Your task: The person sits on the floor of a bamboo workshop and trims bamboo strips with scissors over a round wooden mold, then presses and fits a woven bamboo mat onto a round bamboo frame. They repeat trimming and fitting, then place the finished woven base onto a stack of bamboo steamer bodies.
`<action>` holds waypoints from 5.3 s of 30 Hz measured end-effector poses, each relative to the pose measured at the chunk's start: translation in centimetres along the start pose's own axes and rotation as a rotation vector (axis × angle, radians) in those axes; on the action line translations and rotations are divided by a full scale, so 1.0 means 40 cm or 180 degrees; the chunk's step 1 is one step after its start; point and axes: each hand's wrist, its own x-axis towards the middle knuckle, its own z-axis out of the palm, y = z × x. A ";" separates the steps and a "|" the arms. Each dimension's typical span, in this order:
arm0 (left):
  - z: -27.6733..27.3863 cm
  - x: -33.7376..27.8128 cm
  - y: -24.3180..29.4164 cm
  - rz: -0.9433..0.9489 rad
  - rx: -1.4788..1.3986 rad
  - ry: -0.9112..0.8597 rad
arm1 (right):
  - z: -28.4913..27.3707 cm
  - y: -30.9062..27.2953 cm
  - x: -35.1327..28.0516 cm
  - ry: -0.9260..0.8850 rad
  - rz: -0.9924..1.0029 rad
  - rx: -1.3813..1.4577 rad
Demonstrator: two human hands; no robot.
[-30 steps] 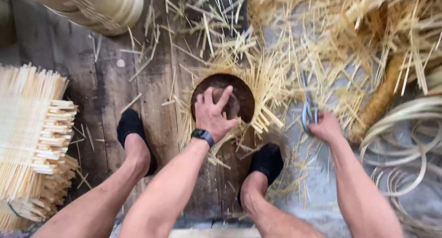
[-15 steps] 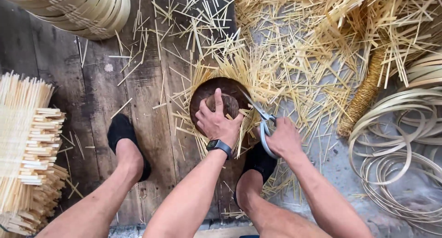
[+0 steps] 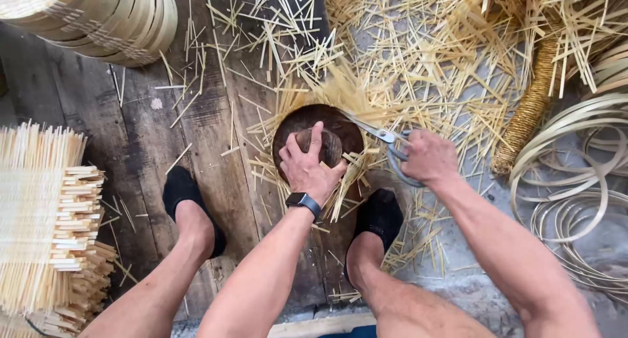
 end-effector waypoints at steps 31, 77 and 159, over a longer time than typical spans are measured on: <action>-0.014 -0.009 0.024 -0.0740 -0.0540 -0.0054 | -0.087 -0.071 0.063 0.1051 -0.0874 -0.0466; -0.103 0.053 -0.059 0.1903 0.0851 -0.1327 | -0.005 -0.030 0.082 0.0880 -0.1112 -0.0807; -0.149 0.057 -0.081 0.1485 0.0334 -0.1781 | -0.174 -0.138 0.136 0.0151 -0.0369 -0.0144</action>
